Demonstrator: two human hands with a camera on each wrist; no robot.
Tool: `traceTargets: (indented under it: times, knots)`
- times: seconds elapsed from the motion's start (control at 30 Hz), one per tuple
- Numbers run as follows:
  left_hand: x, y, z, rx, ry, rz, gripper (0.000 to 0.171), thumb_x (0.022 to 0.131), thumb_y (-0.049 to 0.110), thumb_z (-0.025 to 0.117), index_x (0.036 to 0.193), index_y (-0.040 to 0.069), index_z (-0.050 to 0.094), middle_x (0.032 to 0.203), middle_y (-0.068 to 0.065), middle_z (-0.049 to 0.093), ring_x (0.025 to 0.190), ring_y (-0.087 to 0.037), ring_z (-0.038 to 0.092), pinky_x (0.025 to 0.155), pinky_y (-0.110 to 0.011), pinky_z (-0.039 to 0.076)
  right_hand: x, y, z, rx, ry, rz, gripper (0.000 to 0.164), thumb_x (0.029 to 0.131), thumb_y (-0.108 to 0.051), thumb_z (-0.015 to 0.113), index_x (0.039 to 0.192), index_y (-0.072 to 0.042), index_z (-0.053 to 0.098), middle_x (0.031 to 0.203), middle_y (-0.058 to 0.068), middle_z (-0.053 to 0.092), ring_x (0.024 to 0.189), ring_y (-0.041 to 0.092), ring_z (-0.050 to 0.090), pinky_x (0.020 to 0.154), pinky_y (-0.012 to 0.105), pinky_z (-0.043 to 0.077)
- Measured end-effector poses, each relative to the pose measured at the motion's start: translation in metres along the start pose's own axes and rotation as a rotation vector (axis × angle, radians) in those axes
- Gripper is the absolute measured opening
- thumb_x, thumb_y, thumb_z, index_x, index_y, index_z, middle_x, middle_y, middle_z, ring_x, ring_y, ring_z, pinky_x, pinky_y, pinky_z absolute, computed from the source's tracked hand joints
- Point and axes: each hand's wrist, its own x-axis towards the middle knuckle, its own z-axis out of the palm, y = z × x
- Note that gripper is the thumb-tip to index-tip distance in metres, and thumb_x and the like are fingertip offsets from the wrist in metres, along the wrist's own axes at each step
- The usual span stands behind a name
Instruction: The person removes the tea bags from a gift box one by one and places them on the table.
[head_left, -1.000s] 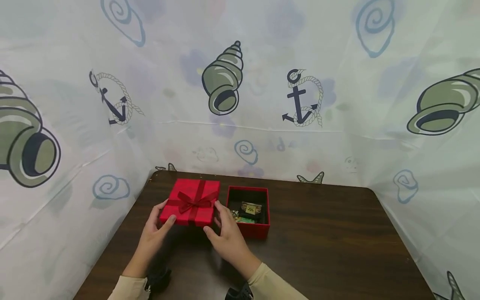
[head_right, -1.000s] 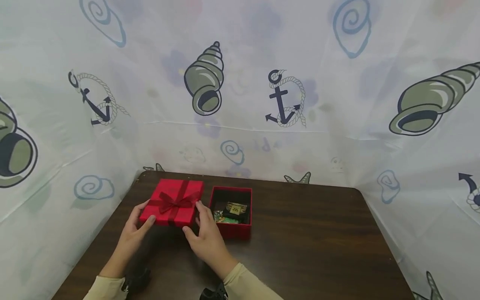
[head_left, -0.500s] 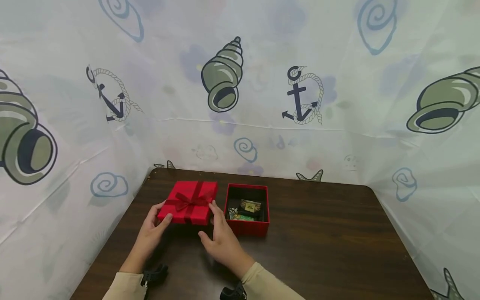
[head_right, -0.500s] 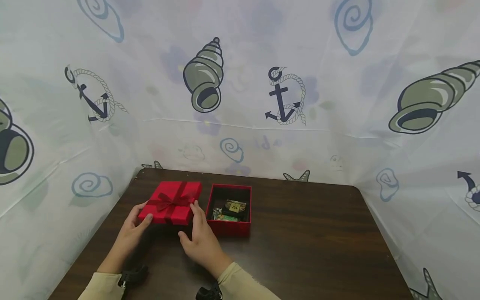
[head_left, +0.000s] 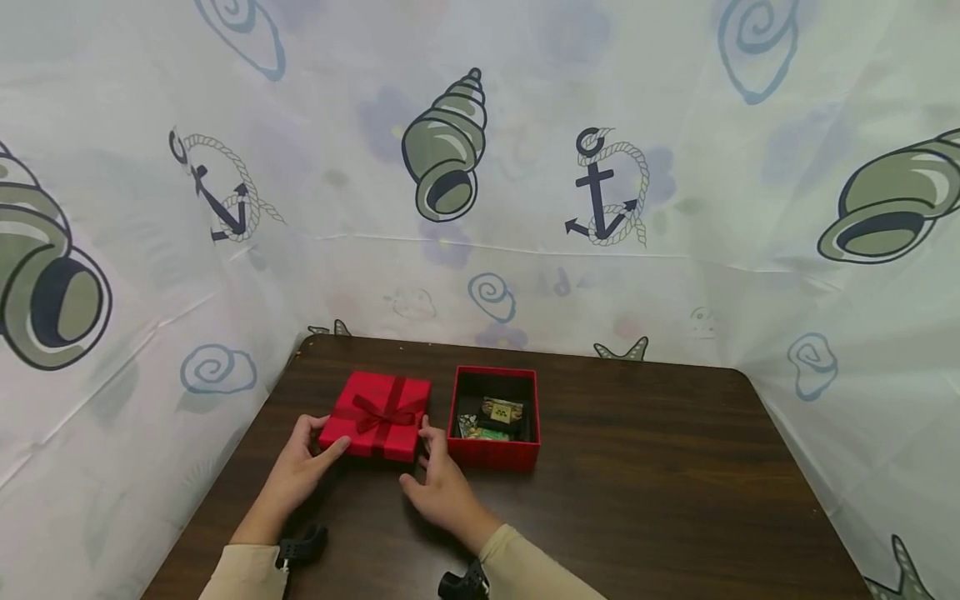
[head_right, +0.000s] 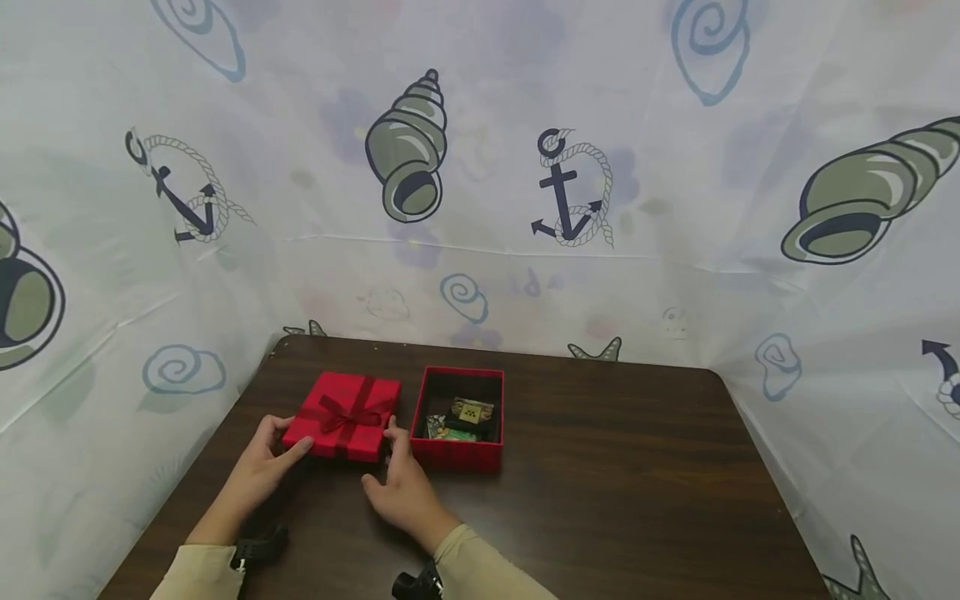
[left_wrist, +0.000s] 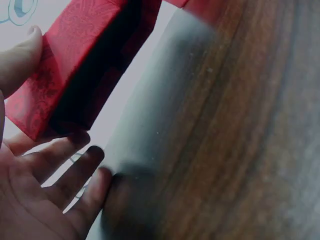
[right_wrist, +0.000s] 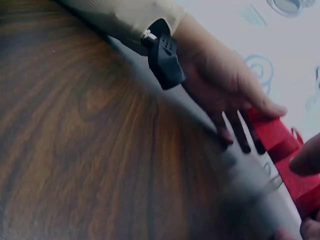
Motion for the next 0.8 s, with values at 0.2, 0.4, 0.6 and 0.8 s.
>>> traceTargets:
  times: [0.2,0.4,0.6,0.8]
  knots:
    - [0.001,-0.005,0.001,0.047,-0.021,-0.013,0.061,0.105,0.040,0.075,0.143,0.003,0.046,0.156,-0.025,0.056,0.136,-0.033,0.057,0.096,-0.006,0.039,0.002,0.014,0.000,0.107,-0.036,-0.043,0.060,0.103,0.001,0.066,0.151,-0.001,0.031,0.182,0.023,0.008,0.168,0.038,0.022,0.129,0.052,0.037]
    - [0.001,-0.008,0.011,0.062,-0.067,-0.046,0.065,0.108,0.047,0.068,0.148,0.005,0.042,0.153,-0.023,0.056,0.140,-0.037,0.056,0.106,-0.026,0.045,-0.001,0.017,-0.011,0.135,-0.072,-0.022,0.062,0.106,-0.003,0.064,0.158,0.002,0.031,0.183,0.021,0.007,0.169,0.034,0.020,0.131,0.048,0.034]
    - [0.000,-0.003,0.011,0.073,-0.110,-0.039,0.069,0.108,0.043,0.068,0.152,0.000,0.036,0.160,-0.028,0.047,0.147,-0.043,0.049,0.117,-0.055,0.043,0.000,0.014,-0.013,0.100,-0.086,0.018,0.073,0.106,-0.006,0.066,0.170,-0.002,0.029,0.184,0.015,0.008,0.171,0.030,0.016,0.130,0.043,0.036]
    - [0.003,-0.004,0.013,0.094,-0.136,-0.009,0.079,0.105,0.035,0.075,0.158,-0.005,0.032,0.165,-0.031,0.038,0.151,-0.049,0.041,0.120,-0.067,0.038,0.001,0.016,-0.015,-0.006,-0.109,-0.027,0.073,0.107,-0.016,0.069,0.171,-0.008,0.035,0.185,0.012,0.004,0.170,0.032,0.015,0.129,0.041,0.039]
